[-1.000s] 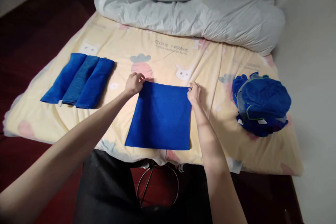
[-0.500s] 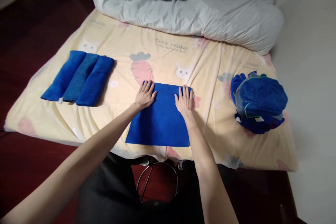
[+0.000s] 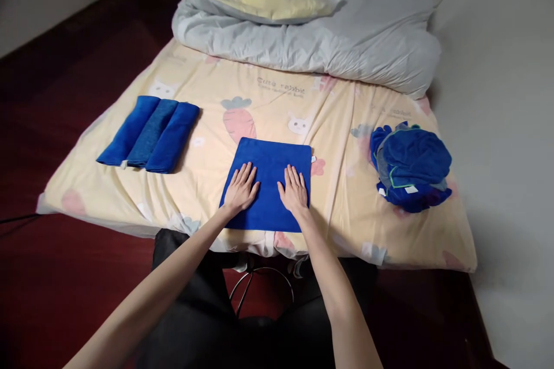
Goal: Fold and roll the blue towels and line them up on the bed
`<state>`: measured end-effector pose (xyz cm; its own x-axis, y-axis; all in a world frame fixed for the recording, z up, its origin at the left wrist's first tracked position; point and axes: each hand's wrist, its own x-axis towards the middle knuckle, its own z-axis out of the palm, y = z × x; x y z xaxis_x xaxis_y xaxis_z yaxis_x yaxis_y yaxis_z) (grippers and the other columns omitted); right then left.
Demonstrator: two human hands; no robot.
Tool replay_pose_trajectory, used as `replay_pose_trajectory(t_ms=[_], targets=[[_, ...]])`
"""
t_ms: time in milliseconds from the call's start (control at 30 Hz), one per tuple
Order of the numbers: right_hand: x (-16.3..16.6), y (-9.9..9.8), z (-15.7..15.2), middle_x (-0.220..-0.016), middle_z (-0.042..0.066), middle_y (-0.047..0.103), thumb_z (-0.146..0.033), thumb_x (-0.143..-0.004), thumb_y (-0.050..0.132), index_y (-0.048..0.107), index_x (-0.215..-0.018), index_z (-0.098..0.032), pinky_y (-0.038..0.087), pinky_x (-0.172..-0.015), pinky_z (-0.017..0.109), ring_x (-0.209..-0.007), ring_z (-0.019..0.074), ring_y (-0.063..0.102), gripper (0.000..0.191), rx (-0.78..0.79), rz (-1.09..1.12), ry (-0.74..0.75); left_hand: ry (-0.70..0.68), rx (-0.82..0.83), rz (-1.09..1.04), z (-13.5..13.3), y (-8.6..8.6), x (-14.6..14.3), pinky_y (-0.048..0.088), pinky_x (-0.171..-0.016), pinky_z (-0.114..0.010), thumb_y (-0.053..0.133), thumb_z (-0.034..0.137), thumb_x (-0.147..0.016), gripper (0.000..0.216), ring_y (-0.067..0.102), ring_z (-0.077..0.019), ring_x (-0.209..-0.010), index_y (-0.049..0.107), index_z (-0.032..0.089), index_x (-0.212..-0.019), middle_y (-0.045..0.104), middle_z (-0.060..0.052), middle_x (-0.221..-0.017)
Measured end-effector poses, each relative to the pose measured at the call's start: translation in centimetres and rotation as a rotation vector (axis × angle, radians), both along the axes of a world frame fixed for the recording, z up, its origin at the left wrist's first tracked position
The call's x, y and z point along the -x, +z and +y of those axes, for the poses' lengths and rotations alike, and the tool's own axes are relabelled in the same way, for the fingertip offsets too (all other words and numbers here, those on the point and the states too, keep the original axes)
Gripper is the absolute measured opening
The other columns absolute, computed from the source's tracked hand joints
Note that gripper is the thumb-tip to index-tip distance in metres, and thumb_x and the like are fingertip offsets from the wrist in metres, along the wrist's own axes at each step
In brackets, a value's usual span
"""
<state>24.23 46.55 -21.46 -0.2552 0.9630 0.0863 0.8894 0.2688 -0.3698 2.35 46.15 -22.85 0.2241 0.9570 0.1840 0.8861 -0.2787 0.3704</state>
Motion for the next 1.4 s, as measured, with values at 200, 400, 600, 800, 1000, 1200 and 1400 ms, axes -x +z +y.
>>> replay_pose_trajectory(t_ms=[200,400,600,800,1000,1200,1400], targets=[[3.2,0.5,-3.0,-0.172,0.015,0.022,-0.032,-0.108,0.034,0.033,-0.162,-0.006,0.012,-0.132,0.053,-0.162,0.0271,0.016,0.06,0.015,-0.011,-0.036,0.005,0.024,0.006,-3.2,0.4,-2.2,0.018,-0.131,-0.053,0.035,0.037,-0.105,0.063,0.016,-0.0328,-0.161,0.039,0.004,-0.159,0.024,-0.019,-0.17],[2.5,0.0,-7.5,-0.171,0.012,0.026,-0.04,-0.11,0.031,0.029,-0.164,-0.01,0.016,-0.132,0.048,-0.161,0.024,0.02,0.063,-0.011,-0.015,0.023,-0.045,-0.006,-0.028,-6.8,0.4,-1.4,0.018,-0.131,-0.054,0.036,0.037,-0.106,0.061,0.018,-0.0293,-0.161,0.036,0.015,-0.163,0.024,-0.012,-0.172],[-2.8,0.0,-9.3,-0.171,0.011,0.025,-0.045,-0.11,0.029,0.022,-0.167,-0.013,0.018,-0.132,0.051,-0.161,0.0249,0.021,0.066,-0.054,-0.023,-0.042,0.039,0.003,-0.038,-8.2,0.2,3.3,0.016,-0.131,-0.054,0.037,0.044,-0.106,0.063,0.017,-0.0298,-0.161,0.034,0.018,-0.164,0.021,-0.01,-0.173],[-5.1,-0.4,-10.2,-0.172,0.011,0.024,-0.045,-0.11,0.027,0.017,-0.168,-0.015,0.019,-0.131,0.051,-0.161,0.0253,0.022,0.066,-0.072,-0.046,-0.084,0.095,0.006,-0.003,-9.2,-0.3,5.3,0.015,-0.132,-0.052,0.034,0.046,-0.107,0.065,0.017,-0.029,-0.161,0.032,0.016,-0.164,0.018,-0.011,-0.174],[-5.0,-0.8,-10.3,-0.173,0.011,0.022,-0.045,-0.11,0.026,0.013,-0.168,-0.015,0.016,-0.132,0.05,-0.161,0.0251,0.019,0.067,-0.057,-0.09,-0.095,0.12,0.021,0.0,-9.4,-0.3,5.1,0.01,-0.133,-0.052,0.033,0.046,-0.106,0.066,0.016,-0.0287,-0.162,0.032,0.015,-0.165,0.016,-0.01,-0.174],[-4.9,-0.8,-10.2,-0.173,0.012,0.019,-0.045,-0.11,0.023,0.015,-0.168,-0.011,0.013,-0.132,0.049,-0.162,0.0248,0.016,0.068,-0.037,-0.128,-0.098,0.113,0.027,0.021,-9.3,-0.3,5.0,0.01,-0.133,-0.051,0.032,0.045,-0.106,0.067,0.013,-0.028,-0.162,0.029,0.014,-0.165,0.013,-0.011,-0.174],[-4.7,-1.0,-10.3,-0.172,0.016,0.022,-0.046,-0.109,0.027,0.026,-0.165,-0.01,0.017,-0.13,0.054,-0.161,0.0265,0.02,0.067,-0.042,-0.063,-0.118,0.11,0.049,-0.028,-8.9,-0.4,5.1,0.016,-0.13,-0.056,0.037,0.043,-0.104,0.066,0.019,-0.031,-0.161,0.035,0.013,-0.162,0.023,-0.016,-0.172]])
